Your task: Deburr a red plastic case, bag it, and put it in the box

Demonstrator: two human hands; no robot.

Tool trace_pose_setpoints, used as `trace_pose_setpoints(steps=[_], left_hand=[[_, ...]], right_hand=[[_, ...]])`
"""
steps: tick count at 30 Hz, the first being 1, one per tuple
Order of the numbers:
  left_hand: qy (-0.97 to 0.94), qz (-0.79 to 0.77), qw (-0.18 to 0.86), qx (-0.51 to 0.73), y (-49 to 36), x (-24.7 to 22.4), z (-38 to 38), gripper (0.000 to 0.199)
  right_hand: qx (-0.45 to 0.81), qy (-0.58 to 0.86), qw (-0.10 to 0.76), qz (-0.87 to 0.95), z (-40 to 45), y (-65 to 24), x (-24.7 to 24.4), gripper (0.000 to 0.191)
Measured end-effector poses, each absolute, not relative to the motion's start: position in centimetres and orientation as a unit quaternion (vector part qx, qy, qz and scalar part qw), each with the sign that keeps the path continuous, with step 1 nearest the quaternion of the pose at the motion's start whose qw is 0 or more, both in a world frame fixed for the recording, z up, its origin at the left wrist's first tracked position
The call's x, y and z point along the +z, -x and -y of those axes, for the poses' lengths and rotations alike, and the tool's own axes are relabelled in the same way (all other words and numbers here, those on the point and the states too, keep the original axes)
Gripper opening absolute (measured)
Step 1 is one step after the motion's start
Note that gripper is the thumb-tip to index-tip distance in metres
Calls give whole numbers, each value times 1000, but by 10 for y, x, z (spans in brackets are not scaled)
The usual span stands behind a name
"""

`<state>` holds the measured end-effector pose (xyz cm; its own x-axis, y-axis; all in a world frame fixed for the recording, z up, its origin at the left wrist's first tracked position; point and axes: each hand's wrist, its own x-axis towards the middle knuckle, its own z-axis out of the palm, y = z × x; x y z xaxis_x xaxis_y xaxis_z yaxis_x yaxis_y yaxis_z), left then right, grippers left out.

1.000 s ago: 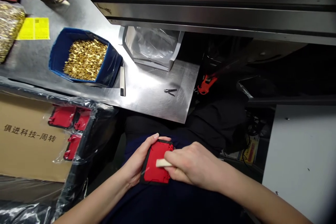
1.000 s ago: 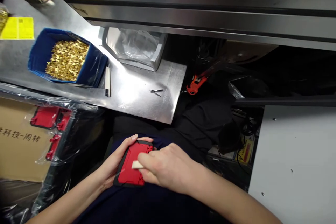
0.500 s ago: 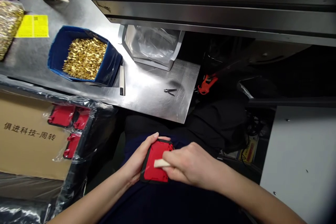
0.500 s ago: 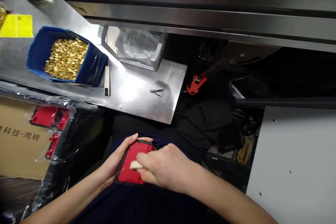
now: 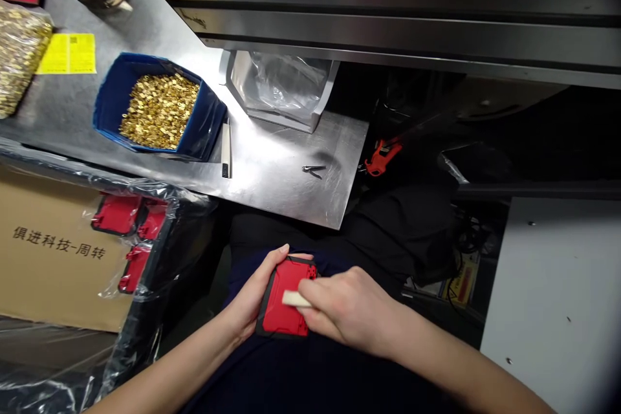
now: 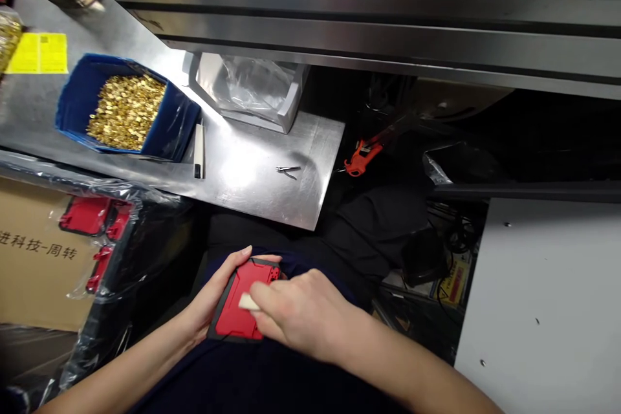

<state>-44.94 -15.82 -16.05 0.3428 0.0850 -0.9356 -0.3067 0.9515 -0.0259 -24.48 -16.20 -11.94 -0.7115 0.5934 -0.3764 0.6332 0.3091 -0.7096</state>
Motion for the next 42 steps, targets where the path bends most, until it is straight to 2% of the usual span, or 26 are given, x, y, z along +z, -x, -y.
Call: trace_pose_setpoints(steps=[3,7,12,14,17,23,27,31,36,42], left_hand=[[116,-558,813,121,450,-161,158,48],[106,-558,811,141,449,-158,158,47],[101,-566,809,123,448,-155,158,46],[107,-564,809,126,447,-154,157,46],[96,-569,805,136,447,-155,157,46],[66,-585,796,143,448,-157,161,48],[34,-601,784,154,449,-153,159,47],[96,-585,789,163,455,-150,153,55],[119,-603,749,248,468,-162,152,57],[124,-512,788,318,488,-170,164,56]], right_hand=[[-441,-419,23,-793,162,245,-120,19],[-468,-376,19,-800,163,243,-117,15],[-444,-416,34,-793,165,241,-117,12],[-448,-392,32,-803,165,242,-117,11],[-456,-379,29,-805,162,245,-118,17],[-469,-383,42,-795,156,249,-118,17],[-432,-426,62,-792,157,254,-115,21],[-430,-406,29,-806,155,260,-113,22],[-414,-555,-23,-721,94,291,-146,30],[-324,-600,-27,-731,26,324,-180,42]])
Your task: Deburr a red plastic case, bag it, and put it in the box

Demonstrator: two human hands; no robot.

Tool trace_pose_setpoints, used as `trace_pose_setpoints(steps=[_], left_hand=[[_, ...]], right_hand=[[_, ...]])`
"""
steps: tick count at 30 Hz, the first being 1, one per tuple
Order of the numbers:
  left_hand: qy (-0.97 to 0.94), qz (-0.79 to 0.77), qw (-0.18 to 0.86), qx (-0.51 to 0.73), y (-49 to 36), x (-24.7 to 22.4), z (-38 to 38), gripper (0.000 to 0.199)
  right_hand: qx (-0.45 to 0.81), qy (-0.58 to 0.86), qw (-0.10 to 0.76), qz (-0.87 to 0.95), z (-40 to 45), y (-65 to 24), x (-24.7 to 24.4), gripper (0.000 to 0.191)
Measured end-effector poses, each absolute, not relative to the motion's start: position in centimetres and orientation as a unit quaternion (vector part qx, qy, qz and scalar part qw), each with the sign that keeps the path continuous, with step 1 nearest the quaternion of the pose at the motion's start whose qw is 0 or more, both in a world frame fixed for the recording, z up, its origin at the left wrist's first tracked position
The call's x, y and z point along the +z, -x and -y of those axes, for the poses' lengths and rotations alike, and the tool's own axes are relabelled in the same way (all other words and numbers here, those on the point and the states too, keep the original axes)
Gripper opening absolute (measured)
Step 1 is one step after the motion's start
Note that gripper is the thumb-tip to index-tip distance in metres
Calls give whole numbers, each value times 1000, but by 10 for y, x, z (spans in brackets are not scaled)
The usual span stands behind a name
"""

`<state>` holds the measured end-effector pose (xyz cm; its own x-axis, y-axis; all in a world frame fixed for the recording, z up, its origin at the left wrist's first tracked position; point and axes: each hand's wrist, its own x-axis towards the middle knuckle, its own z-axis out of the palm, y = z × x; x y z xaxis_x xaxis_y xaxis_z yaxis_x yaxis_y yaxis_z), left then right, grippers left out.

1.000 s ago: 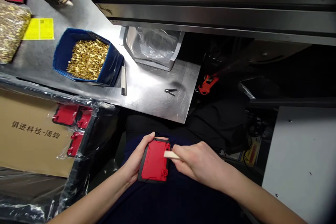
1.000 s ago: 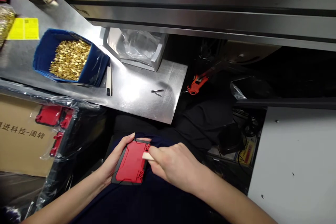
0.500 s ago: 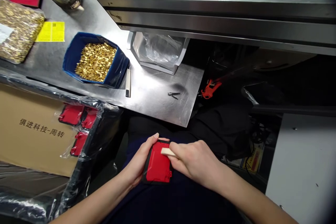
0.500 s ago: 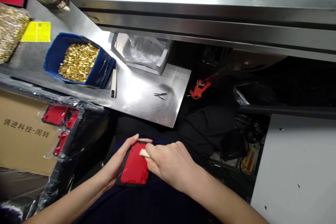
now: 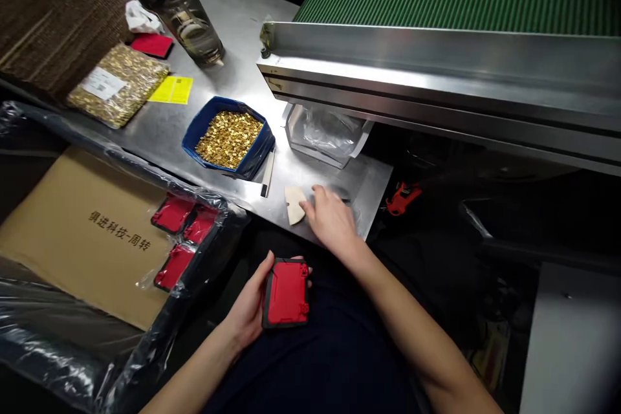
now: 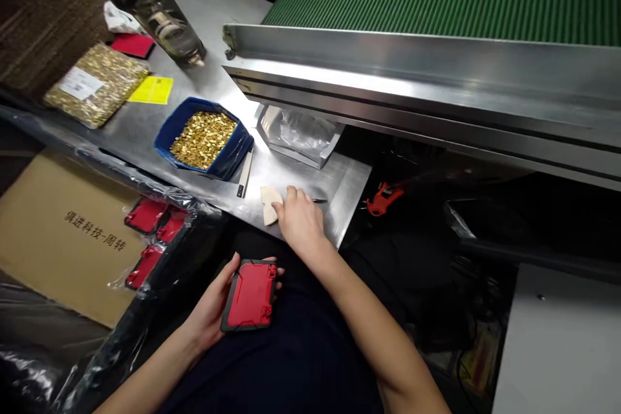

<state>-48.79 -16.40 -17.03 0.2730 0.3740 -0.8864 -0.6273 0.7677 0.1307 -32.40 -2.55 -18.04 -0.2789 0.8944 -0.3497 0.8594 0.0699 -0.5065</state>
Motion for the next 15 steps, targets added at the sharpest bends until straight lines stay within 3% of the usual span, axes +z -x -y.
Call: trace_pose_setpoints(steps=[3,5,10,15], left_hand=[[116,-489,795,339,497,-171,167,55],[104,-473,802,349,500,-175,168,57],[43,-430,827,359,501,-191,166,66],[46,-405,846,344,497,-199,165,64]], right_hand=[[207,632,-12,746,24,274,-184,42],[114,659,-95,737,24,222,-190,42],[86,622,-199,752,9,117,-229,49],[98,522,-237,813,-10,94,-260,52]])
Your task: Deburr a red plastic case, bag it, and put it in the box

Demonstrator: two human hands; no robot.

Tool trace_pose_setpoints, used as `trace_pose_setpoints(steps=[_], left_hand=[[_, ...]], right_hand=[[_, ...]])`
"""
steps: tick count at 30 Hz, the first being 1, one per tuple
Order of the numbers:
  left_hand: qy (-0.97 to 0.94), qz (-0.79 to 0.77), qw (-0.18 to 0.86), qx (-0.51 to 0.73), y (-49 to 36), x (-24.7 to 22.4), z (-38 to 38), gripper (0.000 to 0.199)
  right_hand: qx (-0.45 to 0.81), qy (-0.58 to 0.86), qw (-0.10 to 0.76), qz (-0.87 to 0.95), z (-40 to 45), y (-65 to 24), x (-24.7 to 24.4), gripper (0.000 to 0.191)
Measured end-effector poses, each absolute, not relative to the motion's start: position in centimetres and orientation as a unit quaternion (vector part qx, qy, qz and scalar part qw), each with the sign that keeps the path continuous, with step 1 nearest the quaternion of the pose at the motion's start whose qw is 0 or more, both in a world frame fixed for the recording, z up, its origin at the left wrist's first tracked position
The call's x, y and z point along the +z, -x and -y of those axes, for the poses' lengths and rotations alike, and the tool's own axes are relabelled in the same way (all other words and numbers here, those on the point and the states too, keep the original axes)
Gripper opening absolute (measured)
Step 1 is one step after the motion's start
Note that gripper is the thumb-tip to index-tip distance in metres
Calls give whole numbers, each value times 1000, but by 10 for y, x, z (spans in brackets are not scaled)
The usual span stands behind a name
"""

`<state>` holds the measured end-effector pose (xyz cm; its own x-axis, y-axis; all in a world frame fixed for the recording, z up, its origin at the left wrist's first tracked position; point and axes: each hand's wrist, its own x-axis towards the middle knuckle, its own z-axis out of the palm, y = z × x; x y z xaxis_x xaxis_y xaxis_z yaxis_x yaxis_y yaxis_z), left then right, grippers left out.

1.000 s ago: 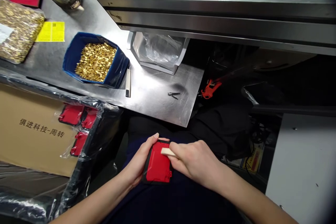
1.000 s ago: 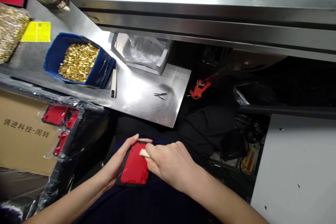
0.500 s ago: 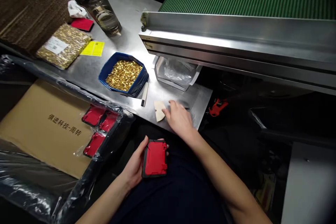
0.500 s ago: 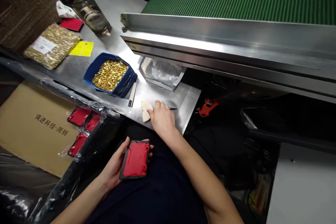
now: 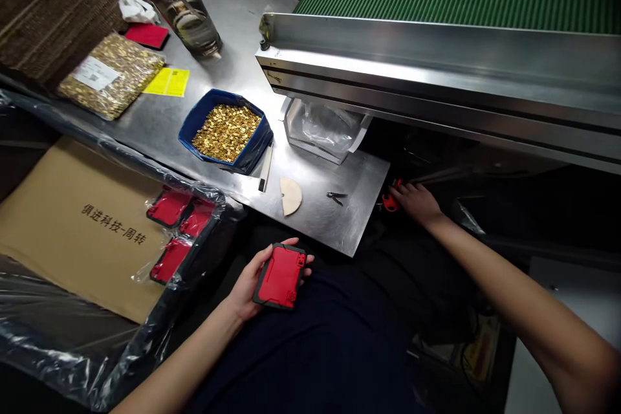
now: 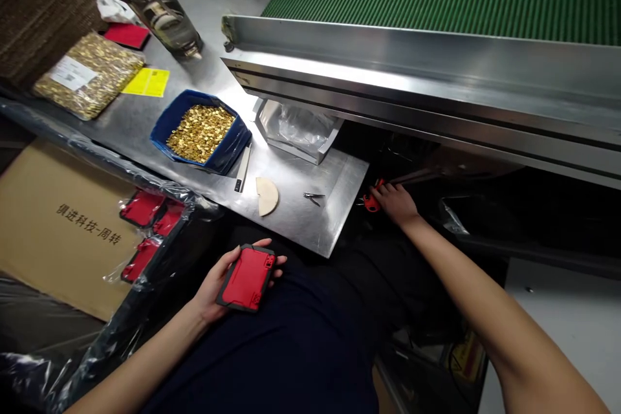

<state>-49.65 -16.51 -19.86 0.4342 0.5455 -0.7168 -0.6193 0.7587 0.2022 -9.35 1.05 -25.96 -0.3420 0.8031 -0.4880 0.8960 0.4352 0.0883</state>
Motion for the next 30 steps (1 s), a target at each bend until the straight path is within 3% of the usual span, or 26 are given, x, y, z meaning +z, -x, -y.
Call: trace_pose_setpoints(steps=[5,12,17,23,27,30], left_hand=[[18,-428,829,360,496,-197,165,67],[-141,-505,777,349,498,-202,166,60],[-196,-521,766,322,494,-214,170,62],[-201,-519,777,293,498,-213,173,57],[-304,-504,780,213,498,-190,166,74],[-490,-543,667,140,494,-170,159,92]], right_hand=[[-92,-470,231,-847,-2,90,-242,49],[-167,-328,216,-904,72,139,-153,25],[-265,-339,325,-842,111,212,-114,19],[-321,-354,355,-804,113,239,-109,16],[-345,-362,353,-791,111,229,-93,8],[-376,-375,350,-772,100,217,-70,6]])
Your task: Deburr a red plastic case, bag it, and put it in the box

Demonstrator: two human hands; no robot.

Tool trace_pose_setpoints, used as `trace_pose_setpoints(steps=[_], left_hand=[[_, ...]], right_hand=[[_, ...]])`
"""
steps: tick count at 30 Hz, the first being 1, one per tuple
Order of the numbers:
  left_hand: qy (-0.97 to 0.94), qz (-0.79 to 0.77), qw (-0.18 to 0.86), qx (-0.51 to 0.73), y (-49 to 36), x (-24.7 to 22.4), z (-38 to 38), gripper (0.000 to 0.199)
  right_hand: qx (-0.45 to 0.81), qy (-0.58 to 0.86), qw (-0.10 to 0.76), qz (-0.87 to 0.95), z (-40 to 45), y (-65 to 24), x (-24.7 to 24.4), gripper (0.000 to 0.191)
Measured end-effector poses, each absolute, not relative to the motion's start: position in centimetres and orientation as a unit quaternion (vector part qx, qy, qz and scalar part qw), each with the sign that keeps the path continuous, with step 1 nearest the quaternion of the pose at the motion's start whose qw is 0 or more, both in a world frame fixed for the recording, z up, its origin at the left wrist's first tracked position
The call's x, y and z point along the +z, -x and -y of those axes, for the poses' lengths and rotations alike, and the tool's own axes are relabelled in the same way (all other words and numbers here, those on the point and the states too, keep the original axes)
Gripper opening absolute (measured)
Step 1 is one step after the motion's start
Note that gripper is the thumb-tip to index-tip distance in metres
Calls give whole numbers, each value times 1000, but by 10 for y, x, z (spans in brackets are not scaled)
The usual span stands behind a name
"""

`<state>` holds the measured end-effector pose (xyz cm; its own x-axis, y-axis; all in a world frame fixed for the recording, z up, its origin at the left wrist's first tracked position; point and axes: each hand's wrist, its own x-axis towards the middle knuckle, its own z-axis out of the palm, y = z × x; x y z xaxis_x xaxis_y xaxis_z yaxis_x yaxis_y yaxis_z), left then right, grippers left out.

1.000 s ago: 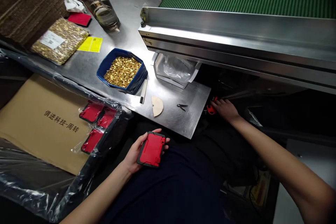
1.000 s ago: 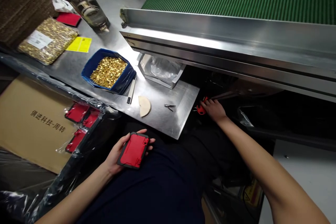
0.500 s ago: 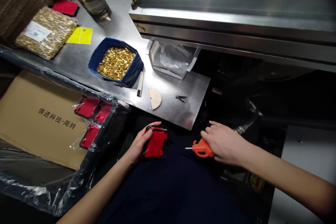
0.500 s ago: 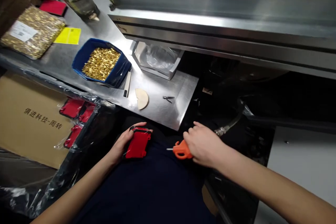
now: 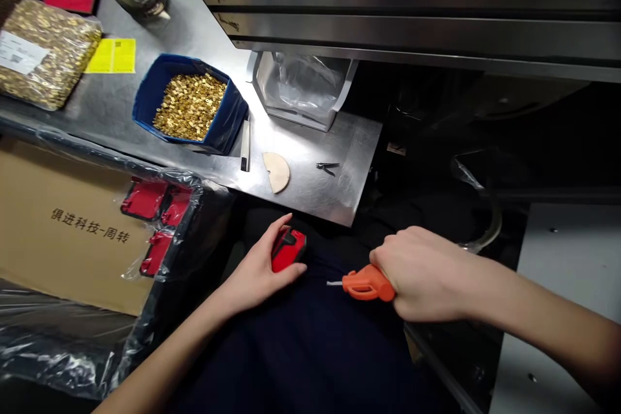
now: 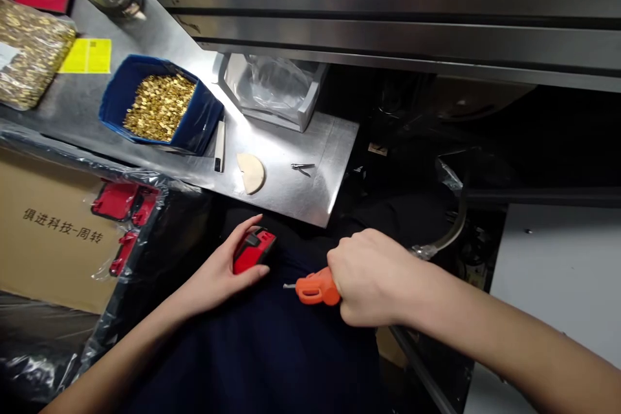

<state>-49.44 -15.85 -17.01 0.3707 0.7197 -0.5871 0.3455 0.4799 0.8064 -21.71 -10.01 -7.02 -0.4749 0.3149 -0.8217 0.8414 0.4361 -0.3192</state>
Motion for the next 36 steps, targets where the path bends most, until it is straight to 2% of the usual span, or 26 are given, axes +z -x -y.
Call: trace_pose_setpoints(steps=[2,3,7,10,13,15,18,20,21,22,24,26,27,29,31,36], left_hand=[[-552,-515,645,116,493,-163,154,103],[-545,-485,673,117,493,-163,153,106],[-284,-389,840,248,500,-177,156,96],[-147,-383,853,323,503,-186,163,93],[-312,-451,802,236,498,-177,161,101],[-526,-478,693,120,489,-163,150,112],[-759,-393,519,-30,471,-143,128,115],[-806,-321,493,-72,464,-138,114,117],[-798,-305,514,-74,464,-138,109,118],[-770,-305,556,-67,466,-141,105,117],[-648,-326,687,-31,477,-151,105,99],[-457,-340,821,40,490,-166,113,71],[-360,-352,859,95,496,-174,119,67],[-220,-374,882,185,502,-188,133,65],[-136,-391,880,230,502,-196,144,66],[-88,-415,868,259,491,-194,145,65]], right_hand=[[-381,-393,344,-763,87,209,-60,7],[-375,-405,335,-764,80,206,-58,6],[-346,-435,309,-772,67,197,-69,6],[-404,-397,327,-756,77,195,-81,6],[-426,-395,331,-744,85,191,-85,7],[-391,-429,331,-744,81,189,-82,11],[-349,-432,327,-764,71,198,-73,6],[-330,-406,322,-789,66,208,-71,7],[-321,-398,321,-798,65,211,-72,9],[-312,-395,317,-804,66,211,-75,8],[-290,-408,281,-819,67,201,-90,6],[-241,-436,218,-839,67,179,-114,20],[-206,-451,193,-846,66,167,-129,27],[-146,-500,187,-833,59,143,-160,38],[-122,-540,201,-808,46,126,-191,40],[-121,-603,224,-756,3,116,-242,40]])
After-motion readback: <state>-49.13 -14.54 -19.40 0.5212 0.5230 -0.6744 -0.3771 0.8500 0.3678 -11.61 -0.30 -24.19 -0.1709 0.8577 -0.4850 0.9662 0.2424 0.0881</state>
